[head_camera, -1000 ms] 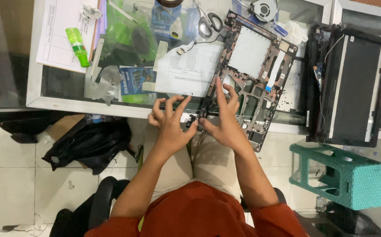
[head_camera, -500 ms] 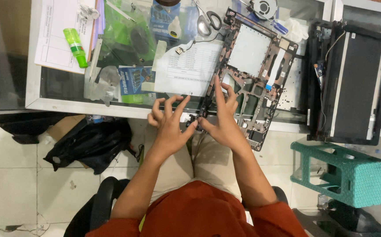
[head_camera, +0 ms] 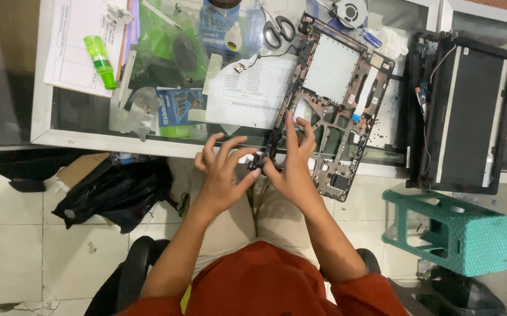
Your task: The person connects a ribbon cable to the motherboard of a disassembled laptop. They then pick up the laptop screen assembly and attach it to the main body, securing it with a screwdriver.
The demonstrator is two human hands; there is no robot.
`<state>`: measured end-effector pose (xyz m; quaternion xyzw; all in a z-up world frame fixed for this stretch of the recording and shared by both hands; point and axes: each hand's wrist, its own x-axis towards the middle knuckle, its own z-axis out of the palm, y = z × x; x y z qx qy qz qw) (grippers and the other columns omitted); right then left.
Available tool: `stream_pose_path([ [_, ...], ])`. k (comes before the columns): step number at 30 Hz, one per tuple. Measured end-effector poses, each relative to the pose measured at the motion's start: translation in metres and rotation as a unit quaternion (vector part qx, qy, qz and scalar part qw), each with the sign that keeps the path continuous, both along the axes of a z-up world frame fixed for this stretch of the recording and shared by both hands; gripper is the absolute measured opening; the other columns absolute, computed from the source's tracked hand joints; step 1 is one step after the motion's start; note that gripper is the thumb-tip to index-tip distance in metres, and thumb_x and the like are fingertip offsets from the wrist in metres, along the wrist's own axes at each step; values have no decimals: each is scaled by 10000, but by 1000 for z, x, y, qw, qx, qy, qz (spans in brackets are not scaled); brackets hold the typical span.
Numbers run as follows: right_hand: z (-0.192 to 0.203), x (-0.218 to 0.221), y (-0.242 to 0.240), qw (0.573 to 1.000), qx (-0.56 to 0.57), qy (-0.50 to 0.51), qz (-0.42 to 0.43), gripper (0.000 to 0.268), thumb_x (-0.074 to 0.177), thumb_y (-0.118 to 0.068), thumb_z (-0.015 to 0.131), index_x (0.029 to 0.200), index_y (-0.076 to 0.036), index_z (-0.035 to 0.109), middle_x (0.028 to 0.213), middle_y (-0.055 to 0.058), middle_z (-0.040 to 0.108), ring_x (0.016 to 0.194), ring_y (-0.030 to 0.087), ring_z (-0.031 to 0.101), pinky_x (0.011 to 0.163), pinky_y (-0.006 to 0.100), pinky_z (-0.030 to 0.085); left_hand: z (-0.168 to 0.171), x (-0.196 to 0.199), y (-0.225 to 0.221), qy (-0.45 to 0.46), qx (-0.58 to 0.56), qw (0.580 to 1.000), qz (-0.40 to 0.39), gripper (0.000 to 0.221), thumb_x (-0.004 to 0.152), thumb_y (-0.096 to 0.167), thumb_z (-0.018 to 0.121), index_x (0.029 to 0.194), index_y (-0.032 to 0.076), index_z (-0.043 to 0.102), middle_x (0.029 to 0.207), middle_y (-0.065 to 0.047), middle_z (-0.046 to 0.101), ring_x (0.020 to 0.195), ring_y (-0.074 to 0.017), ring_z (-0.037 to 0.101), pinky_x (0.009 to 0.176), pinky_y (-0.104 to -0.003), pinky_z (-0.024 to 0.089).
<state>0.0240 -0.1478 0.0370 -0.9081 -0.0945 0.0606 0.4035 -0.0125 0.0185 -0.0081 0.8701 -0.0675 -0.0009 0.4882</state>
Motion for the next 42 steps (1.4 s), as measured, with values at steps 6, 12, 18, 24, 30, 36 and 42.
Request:
stream_pose_path([
  [6,-11,-3,-3,998,55,-15,-16,940,796,-7,664,1563,-116,133,1448,255,144,1267,507,196,1087,591,178,-16,-5,-1,-134,76,988,29,172,919,410,615,1069,327,617,1283,44,518,1323,-270,342,908,-462,183],
  [12,-13,-3,-8,994,95,-40,-28,881,844,-72,644,1559,-106,131,1443,284,157,1314,563,131,1086,660,144,-16,-3,0,-218,95,971,20,86,951,361,593,970,297,647,1208,36,574,1234,-279,481,837,-455,208],
  [18,-24,-5,-15,987,123,-74,-73,831,843,-28,627,1532,-68,164,1431,289,203,1095,343,388,855,483,459,-21,-3,-2,-255,137,957,4,32,941,305,598,970,295,604,1220,19,558,1241,-281,483,834,-481,195],
  [24,-37,-9,-24,941,242,-195,131,717,945,-187,439,1518,-320,29,1466,233,6,1180,433,443,828,535,596,-25,0,0,-286,124,950,0,38,960,292,577,981,278,604,1142,8,570,1219,-301,504,794,-474,199],
  [30,-46,-7,-26,920,245,-223,210,631,968,-382,435,1493,-405,87,1466,290,3,1222,528,408,857,567,572,-34,-2,-1,-278,130,952,-2,60,952,311,576,999,286,603,1120,40,581,1231,-281,504,791,-469,205],
  [36,-51,-4,-23,908,236,-250,238,623,968,-434,444,1507,-357,141,1457,323,51,1189,521,440,835,552,554,-32,-2,-2,-277,136,951,-4,71,951,261,578,1006,293,610,1089,35,559,1244,-288,482,789,-486,198],
  [42,-49,-1,-27,899,227,-270,259,620,950,-445,475,1490,-337,192,1432,369,113,1157,542,470,833,551,552,-27,-2,-2,-290,163,943,-10,143,952,222,562,1064,299,605,1098,15,549,1240,-303,486,767,-481,201],
])
